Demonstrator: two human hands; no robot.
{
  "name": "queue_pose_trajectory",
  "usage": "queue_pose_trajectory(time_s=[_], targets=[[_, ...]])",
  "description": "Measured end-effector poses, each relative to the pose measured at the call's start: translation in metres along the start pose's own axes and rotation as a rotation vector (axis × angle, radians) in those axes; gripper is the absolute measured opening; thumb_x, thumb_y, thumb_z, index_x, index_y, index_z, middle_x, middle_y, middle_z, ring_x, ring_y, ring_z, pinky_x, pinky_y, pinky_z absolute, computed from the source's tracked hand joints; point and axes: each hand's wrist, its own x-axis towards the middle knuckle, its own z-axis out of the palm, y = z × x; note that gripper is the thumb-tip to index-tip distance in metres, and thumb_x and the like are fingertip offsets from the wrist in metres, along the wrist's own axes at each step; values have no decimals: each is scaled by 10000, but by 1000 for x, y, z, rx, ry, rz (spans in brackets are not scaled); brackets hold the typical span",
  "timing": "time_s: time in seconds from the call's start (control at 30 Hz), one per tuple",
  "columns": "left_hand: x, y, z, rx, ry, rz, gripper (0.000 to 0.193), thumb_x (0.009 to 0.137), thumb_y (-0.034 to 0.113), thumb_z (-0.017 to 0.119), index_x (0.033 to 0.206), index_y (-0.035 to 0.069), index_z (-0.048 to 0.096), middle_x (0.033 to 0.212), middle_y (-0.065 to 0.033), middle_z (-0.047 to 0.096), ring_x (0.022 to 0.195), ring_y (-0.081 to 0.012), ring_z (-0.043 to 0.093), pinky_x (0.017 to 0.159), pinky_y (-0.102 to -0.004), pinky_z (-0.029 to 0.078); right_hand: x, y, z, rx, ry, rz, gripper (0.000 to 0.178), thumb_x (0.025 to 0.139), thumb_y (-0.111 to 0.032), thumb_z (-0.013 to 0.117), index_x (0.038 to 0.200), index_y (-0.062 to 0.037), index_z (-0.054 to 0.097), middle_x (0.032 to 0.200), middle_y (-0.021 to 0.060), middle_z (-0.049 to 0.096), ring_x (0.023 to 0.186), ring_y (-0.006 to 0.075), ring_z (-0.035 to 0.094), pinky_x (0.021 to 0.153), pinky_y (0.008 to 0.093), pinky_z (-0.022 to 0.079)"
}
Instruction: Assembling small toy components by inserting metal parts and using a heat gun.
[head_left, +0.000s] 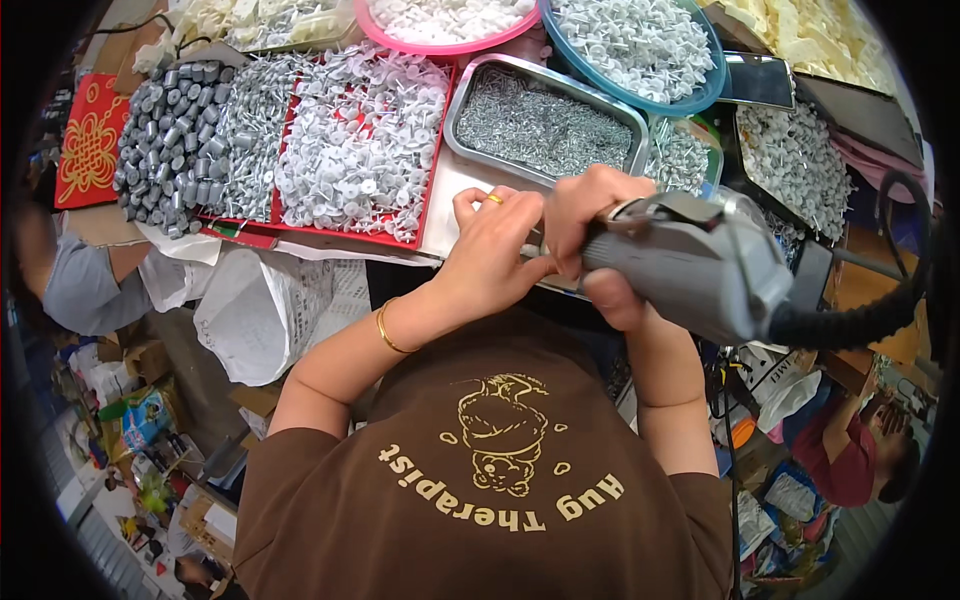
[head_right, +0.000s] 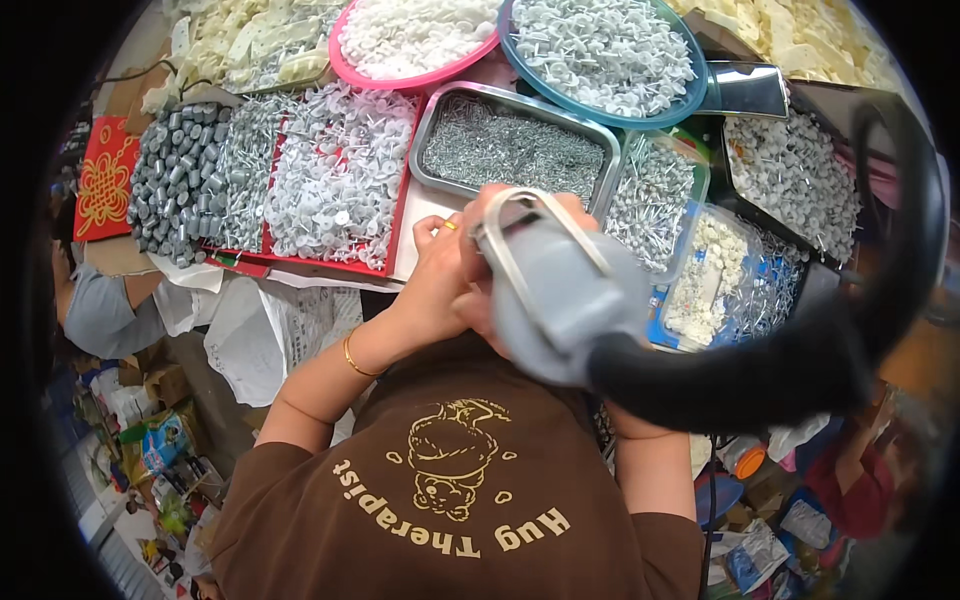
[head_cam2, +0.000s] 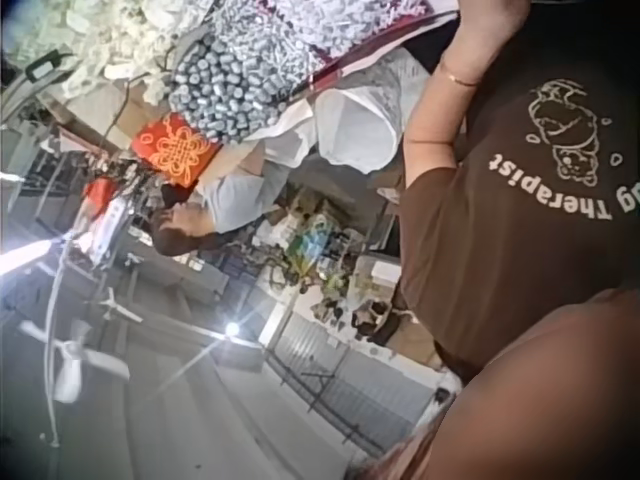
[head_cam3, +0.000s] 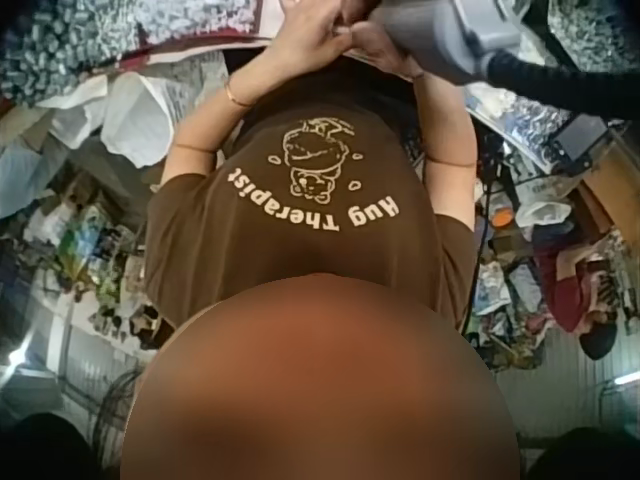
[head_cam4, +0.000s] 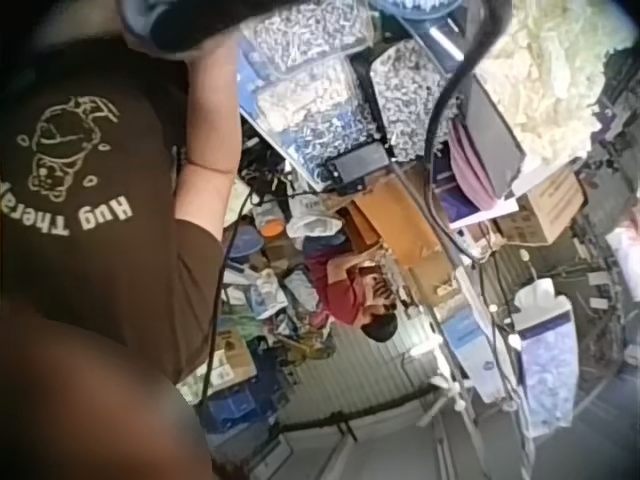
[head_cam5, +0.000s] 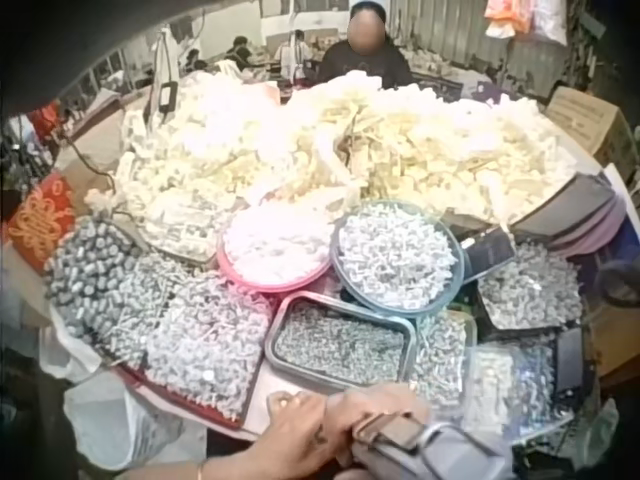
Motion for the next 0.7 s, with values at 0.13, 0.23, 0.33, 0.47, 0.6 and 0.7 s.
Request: queue_pose_trajectory(time_s=[0.13,0.23,0.33,0.47,0.6,0.7], targets=[[-8,1,6,-20,70,42,412,758,145,787,1113,131,577,995,-45,599,1035,-272,560,951,-475,268,-2,6,1,-398,77,-54,516,906,-532,693,926,-65,475,709,33,495,608,120,484,576,253,407],[-12,1,8,14,81,77,396,744,126,782,1087,119,586,992,-49,606,1020,-274,574,971,-481,264,-12,-15,7,193,70,21,510,887,-502,724,902,-58,473,689,48,495,595,137,476,573,273,421],[-12,1,10,63,94,80,394,727,128,784,1067,108,585,996,-49,609,1018,-273,576,978,-491,264,-11,-13,10,226,26,64,514,858,-517,748,842,-69,497,671,38,507,589,132,477,565,271,410],[-9,-1,9,16,88,95,384,719,138,787,1053,105,600,970,-37,611,994,-259,582,985,-494,265,-13,-9,9,-63,39,5,508,872,-530,724,871,-70,509,664,31,521,581,132,487,567,268,405],[-8,0,8,30,123,95,385,766,223,815,1093,119,642,975,-17,637,957,-231,594,990,-466,265,-22,-19,-3,175,223,-130,498,896,-500,696,873,-58,466,637,42,477,497,143,480,468,271,436],[-9,2,9,3,125,85,369,794,285,820,1076,116,654,960,-10,646,933,-217,597,991,-455,267,-26,-4,-11,317,273,-24,485,890,-479,699,844,-54,469,622,40,471,494,133,472,469,266,432]])
